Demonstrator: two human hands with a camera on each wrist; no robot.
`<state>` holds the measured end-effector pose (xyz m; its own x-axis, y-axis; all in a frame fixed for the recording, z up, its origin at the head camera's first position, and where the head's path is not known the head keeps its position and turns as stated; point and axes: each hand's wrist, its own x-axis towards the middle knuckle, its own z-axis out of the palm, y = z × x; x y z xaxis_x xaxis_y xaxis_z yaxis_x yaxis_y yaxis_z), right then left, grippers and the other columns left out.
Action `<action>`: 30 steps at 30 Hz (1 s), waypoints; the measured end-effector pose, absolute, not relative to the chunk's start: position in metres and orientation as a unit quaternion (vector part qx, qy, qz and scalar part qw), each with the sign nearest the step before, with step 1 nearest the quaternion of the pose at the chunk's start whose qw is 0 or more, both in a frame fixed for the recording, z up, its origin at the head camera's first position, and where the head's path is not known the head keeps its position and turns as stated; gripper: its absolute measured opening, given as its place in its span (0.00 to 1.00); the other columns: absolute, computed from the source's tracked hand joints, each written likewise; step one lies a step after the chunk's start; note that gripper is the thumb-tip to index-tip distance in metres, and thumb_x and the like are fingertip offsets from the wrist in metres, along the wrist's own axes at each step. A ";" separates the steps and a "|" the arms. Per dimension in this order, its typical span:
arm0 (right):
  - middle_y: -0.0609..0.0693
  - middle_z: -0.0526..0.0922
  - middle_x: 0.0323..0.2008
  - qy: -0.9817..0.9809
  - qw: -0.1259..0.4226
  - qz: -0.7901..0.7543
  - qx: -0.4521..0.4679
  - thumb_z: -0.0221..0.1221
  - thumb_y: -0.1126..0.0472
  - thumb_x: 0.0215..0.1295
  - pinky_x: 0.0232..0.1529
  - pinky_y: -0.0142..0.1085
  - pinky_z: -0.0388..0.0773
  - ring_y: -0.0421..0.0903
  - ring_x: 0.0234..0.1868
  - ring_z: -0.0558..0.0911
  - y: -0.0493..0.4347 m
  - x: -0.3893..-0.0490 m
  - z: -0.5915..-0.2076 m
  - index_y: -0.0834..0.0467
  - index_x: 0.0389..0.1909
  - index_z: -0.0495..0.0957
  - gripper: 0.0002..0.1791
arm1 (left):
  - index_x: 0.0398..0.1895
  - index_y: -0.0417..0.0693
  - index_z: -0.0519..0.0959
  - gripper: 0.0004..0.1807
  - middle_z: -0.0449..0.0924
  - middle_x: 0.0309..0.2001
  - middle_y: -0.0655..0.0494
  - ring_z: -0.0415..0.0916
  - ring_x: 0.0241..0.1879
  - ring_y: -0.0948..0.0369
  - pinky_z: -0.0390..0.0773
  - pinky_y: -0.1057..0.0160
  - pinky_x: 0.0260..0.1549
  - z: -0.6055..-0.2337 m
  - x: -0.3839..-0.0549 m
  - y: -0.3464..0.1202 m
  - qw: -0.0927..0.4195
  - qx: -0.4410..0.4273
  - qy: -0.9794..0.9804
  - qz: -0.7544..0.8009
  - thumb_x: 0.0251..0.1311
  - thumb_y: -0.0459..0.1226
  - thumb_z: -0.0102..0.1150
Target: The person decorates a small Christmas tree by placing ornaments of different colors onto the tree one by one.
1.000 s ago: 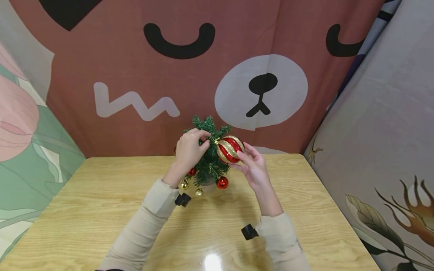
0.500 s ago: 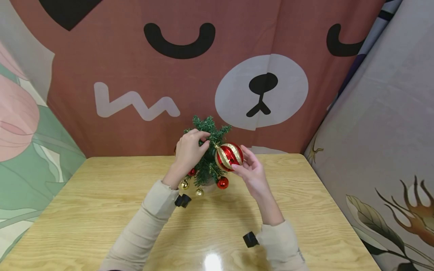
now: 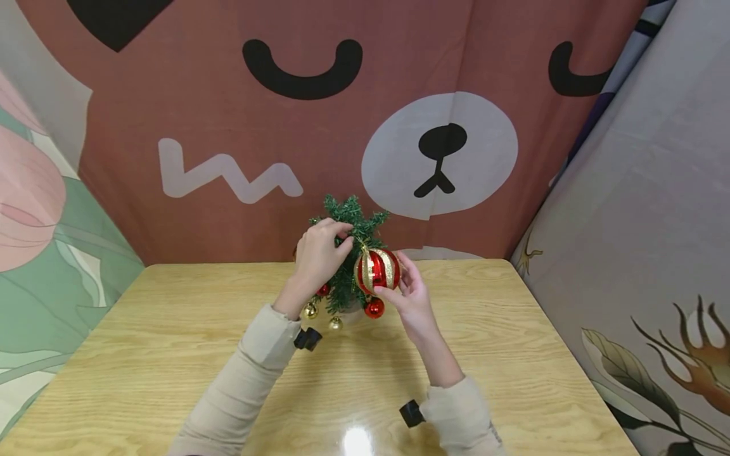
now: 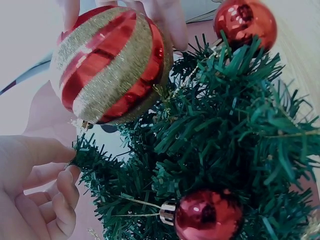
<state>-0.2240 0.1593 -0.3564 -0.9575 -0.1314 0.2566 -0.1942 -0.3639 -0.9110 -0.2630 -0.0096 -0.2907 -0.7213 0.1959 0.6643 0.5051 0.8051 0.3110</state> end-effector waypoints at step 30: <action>0.61 0.65 0.57 -0.703 0.126 0.689 0.124 0.53 0.71 0.60 0.49 0.28 0.68 0.46 0.57 0.65 0.159 -0.213 -0.354 0.71 0.60 0.59 0.26 | 0.41 0.44 0.81 0.11 0.78 0.33 0.52 0.60 0.11 0.66 0.57 0.71 0.08 -0.298 -0.247 -0.018 0.349 -0.222 -0.870 -0.267 0.56 0.36 0.57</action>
<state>-0.2135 0.1591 -0.3542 -0.9378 -0.0011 0.3473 -0.3473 0.0186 -0.9376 -0.2473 -0.0182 -0.2977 -0.6581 0.1997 0.7260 0.5728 0.7586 0.3106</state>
